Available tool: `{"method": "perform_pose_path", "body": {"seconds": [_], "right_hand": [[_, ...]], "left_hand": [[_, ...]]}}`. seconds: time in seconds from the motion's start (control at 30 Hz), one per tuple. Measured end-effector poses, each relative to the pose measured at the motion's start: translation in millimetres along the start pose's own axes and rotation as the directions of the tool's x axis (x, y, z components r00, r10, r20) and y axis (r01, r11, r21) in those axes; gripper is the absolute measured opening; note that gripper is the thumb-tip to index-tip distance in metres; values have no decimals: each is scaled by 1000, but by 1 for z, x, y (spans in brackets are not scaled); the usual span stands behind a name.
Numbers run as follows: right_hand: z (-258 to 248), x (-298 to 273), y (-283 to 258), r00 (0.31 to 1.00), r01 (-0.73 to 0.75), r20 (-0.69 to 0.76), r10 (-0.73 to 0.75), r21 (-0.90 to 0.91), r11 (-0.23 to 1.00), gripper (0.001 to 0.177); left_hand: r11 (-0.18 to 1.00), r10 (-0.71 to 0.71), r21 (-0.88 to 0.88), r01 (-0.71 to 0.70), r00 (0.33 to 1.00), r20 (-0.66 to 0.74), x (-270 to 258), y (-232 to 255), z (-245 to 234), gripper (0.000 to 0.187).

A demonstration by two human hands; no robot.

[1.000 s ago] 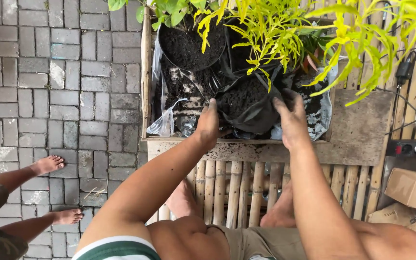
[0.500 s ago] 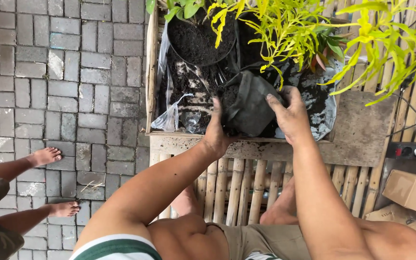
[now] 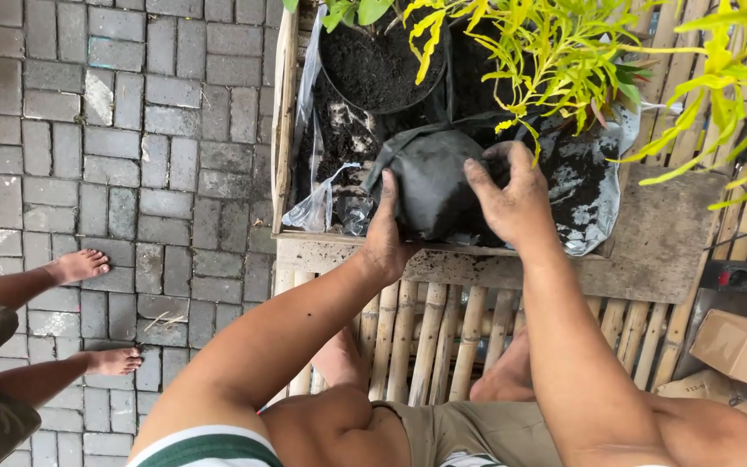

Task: The person sits on a bamboo bench and uses their hands to handle soil and plants in black plastic bags. They press the soil down around the plants and adjust the bags within a wooden frame.

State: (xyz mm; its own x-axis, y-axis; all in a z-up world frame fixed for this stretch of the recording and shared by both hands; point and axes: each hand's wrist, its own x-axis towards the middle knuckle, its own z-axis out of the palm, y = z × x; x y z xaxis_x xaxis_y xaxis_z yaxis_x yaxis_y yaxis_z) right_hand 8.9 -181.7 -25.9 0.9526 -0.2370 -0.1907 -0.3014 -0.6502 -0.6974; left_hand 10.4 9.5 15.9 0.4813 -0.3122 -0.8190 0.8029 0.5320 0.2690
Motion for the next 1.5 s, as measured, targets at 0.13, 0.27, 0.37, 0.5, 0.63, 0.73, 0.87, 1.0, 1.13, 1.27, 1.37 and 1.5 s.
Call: {"method": "perform_pose_path", "body": {"seconds": [0.13,0.27,0.37,0.5,0.63,0.73,0.87,1.0,1.13,1.27,1.37,1.5], "right_hand": [[14,-7,-29,990,141,30,-139,-93,986,52],[20,1,-40,972,206,138,-190,-112,972,60],[21,12,-15,978,190,125,-169,-180,965,56],[21,9,28,996,74,-37,-80,-142,987,44],[42,2,44,989,72,-126,-77,-46,996,38],[43,9,51,981,125,-139,-133,-64,990,27],[25,9,39,985,146,-87,-150,-53,988,21],[8,-3,10,986,140,-86,-139,-4,990,17],[-3,-10,-9,989,114,-96,-112,16,993,15],[-2,-5,-18,996,45,-73,-44,5,999,20],[1,-2,-21,989,90,-114,-91,-13,996,20],[1,3,0,982,149,-105,-154,-56,987,22]], "left_hand": [[1000,-4,4,4,998,-65,-28,27,24,128],[994,78,94,-62,981,-177,17,0,-17,128],[940,201,314,-132,959,-200,31,-12,-35,123],[377,612,844,-383,787,84,28,-7,-61,81],[57,664,884,-465,679,314,71,-10,-83,40],[-12,698,874,-485,622,355,82,-9,-85,29],[-31,725,853,-520,576,378,77,1,-75,28],[65,738,832,-550,588,331,53,16,-61,28],[95,727,817,-568,600,333,45,26,-53,24],[151,663,838,-525,682,308,41,24,-52,25],[188,654,842,-505,704,276,28,30,-43,26],[178,648,851,-493,710,276,23,32,-45,26]]}}
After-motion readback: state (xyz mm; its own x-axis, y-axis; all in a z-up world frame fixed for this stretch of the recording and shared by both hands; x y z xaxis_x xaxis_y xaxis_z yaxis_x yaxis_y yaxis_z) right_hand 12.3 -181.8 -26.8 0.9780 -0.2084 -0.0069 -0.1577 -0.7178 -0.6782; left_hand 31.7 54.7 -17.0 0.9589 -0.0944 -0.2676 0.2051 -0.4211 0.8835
